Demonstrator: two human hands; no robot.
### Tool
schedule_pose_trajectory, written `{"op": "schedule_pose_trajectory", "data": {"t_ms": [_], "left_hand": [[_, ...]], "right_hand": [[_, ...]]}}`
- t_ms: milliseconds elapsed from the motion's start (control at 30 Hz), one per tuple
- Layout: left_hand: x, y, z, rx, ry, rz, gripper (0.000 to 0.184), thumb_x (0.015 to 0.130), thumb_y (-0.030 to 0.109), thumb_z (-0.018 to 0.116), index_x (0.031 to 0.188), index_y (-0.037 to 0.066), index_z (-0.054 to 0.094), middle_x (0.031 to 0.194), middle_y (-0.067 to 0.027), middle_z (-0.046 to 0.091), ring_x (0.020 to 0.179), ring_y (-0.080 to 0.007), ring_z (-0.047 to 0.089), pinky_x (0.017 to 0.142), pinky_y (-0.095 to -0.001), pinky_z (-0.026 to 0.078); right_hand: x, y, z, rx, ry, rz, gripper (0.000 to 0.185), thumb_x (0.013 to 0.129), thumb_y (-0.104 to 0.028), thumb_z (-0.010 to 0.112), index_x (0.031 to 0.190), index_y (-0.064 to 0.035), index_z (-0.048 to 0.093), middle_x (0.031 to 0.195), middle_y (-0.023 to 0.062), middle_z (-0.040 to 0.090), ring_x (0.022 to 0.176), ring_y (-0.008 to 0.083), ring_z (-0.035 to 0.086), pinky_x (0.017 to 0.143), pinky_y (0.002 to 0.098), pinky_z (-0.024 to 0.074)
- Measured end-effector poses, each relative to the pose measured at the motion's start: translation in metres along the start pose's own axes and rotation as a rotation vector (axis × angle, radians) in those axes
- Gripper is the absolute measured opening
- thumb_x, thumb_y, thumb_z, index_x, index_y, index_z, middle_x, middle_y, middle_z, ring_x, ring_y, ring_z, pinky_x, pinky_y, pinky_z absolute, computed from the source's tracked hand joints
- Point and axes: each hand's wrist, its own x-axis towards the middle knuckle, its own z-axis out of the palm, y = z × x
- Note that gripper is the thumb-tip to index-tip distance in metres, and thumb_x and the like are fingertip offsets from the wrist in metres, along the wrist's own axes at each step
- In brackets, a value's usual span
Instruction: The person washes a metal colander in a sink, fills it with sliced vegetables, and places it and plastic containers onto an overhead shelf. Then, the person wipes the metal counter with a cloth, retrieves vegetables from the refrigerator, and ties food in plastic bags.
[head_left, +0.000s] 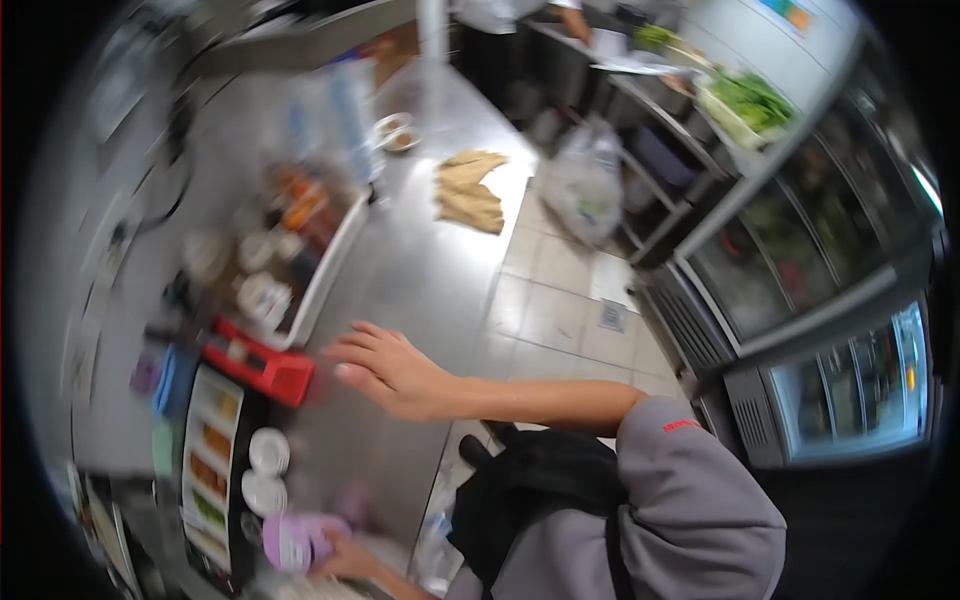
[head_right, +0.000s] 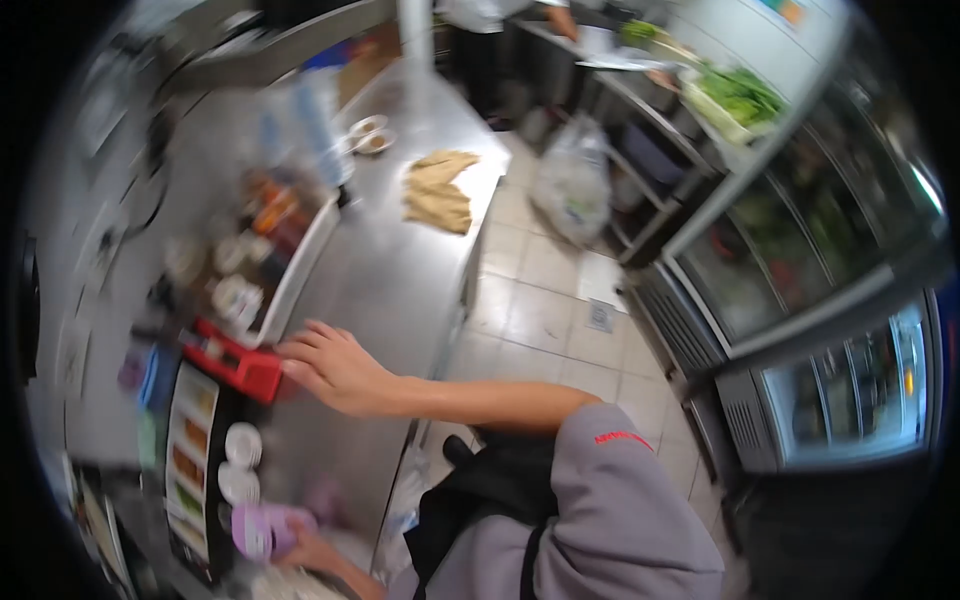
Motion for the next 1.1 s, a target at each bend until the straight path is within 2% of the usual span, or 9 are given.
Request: {"op": "schedule_pose_trajectory", "data": {"t_ms": [267, 367, 400, 533, 633, 700, 800, 1000, 1100], "left_hand": [[-0.041, 0.020, 0.085, -0.072, -0.312, 0.313, 0.069, 0.072, 0.012, 0.064, 0.125, -0.003, 0.022, 0.118, -0.0247, 0.041, 0.108, -0.0340, 0.043, 0.092, -0.0391, 0.033], [-0.078, 0.030, 0.096, -0.083, -0.404, 0.392, 0.069, 0.073, 0.012, 0.063, 0.126, -0.003, 0.022, 0.118, -0.0247, 0.041, 0.108, -0.0337, 0.044, 0.091, -0.0386, 0.034], [-0.090, 0.032, 0.097, -0.076, -0.426, 0.413, 0.069, 0.073, 0.013, 0.063, 0.126, -0.003, 0.021, 0.117, -0.0246, 0.041, 0.107, -0.0335, 0.044, 0.090, -0.0384, 0.034], [-0.146, 0.050, 0.102, -0.056, -0.476, 0.483, 0.069, 0.074, 0.013, 0.062, 0.127, -0.002, 0.021, 0.117, -0.0246, 0.042, 0.106, -0.0330, 0.045, 0.089, -0.0378, 0.035], [-0.202, 0.065, 0.106, -0.044, -0.484, 0.520, 0.069, 0.075, 0.013, 0.062, 0.128, -0.002, 0.020, 0.117, -0.0245, 0.042, 0.106, -0.0326, 0.045, 0.088, -0.0373, 0.036], [-0.251, 0.072, 0.107, -0.024, -0.507, 0.534, 0.069, 0.075, 0.014, 0.061, 0.128, -0.002, 0.020, 0.117, -0.0245, 0.042, 0.105, -0.0323, 0.046, 0.087, -0.0369, 0.037], [-0.319, 0.067, 0.097, 0.039, -0.603, 0.543, 0.069, 0.076, 0.014, 0.060, 0.129, -0.001, 0.019, 0.117, -0.0245, 0.042, 0.104, -0.0319, 0.047, 0.086, -0.0364, 0.038], [-0.390, 0.030, 0.038, 0.288, -0.882, 0.475, 0.068, 0.077, 0.014, 0.059, 0.130, 0.000, 0.018, 0.117, -0.0244, 0.043, 0.103, -0.0311, 0.048, 0.084, -0.0354, 0.039], [-0.391, 0.008, 0.014, 0.443, -0.963, 0.431, 0.068, 0.078, 0.015, 0.058, 0.130, 0.000, 0.018, 0.116, -0.0244, 0.043, 0.102, -0.0307, 0.049, 0.083, -0.0349, 0.040]], "right_hand": [[-0.261, 0.171, -0.077, -0.467, 0.374, 0.627, 0.031, 0.085, -0.030, 0.046, 0.095, -0.0042, 0.059, 0.093, 0.0141, 0.058, 0.093, 0.0307, 0.051, 0.082, 0.0400, 0.0392], [-0.440, 0.211, -0.109, -0.665, 0.292, 1.027, 0.034, 0.082, -0.035, 0.047, 0.095, -0.0054, 0.059, 0.094, 0.0146, 0.057, 0.091, 0.0313, 0.051, 0.080, 0.0423, 0.0399], [-0.481, 0.190, -0.131, -0.796, 0.058, 1.249, 0.037, 0.081, -0.038, 0.047, 0.096, -0.0067, 0.060, 0.093, 0.0147, 0.058, 0.092, 0.0309, 0.051, 0.082, 0.0437, 0.0390], [-0.656, 0.155, -0.205, -0.698, 0.196, 2.047, 0.038, 0.082, -0.035, 0.041, 0.105, -0.0072, 0.055, 0.105, 0.0172, 0.055, 0.105, 0.0323, 0.047, 0.086, 0.0429, 0.0385], [-0.706, 0.131, -0.289, -0.799, 0.891, 2.156, 0.041, 0.079, -0.036, 0.049, 0.103, -0.0039, 0.054, 0.108, 0.0195, 0.053, 0.106, 0.0333, 0.046, 0.087, 0.0428, 0.0372], [-0.781, 0.154, -0.370, -0.808, 1.098, 1.854, 0.043, 0.078, -0.037, 0.051, 0.095, 0.0020, 0.055, 0.099, 0.0281, 0.053, 0.098, 0.0395, 0.049, 0.084, 0.0450, 0.0376], [-0.852, 0.194, -0.506, -1.008, 1.448, 1.422, 0.060, 0.084, -0.045, 0.043, 0.115, 0.0059, 0.045, 0.112, 0.0273, 0.049, 0.107, 0.0371, 0.046, 0.092, 0.0381, 0.0338], [-0.772, 0.135, -0.712, -0.183, 2.143, 0.507, 0.060, 0.087, -0.051, 0.032, 0.120, -0.0010, 0.044, 0.122, 0.0115, 0.046, 0.116, 0.0229, 0.040, 0.096, 0.0299, 0.0272], [-0.787, 0.136, -0.749, 0.041, 2.025, 0.361, 0.061, 0.087, -0.053, 0.031, 0.116, -0.0018, 0.045, 0.119, 0.0087, 0.048, 0.109, 0.0213, 0.044, 0.095, 0.0302, 0.0282]]}}
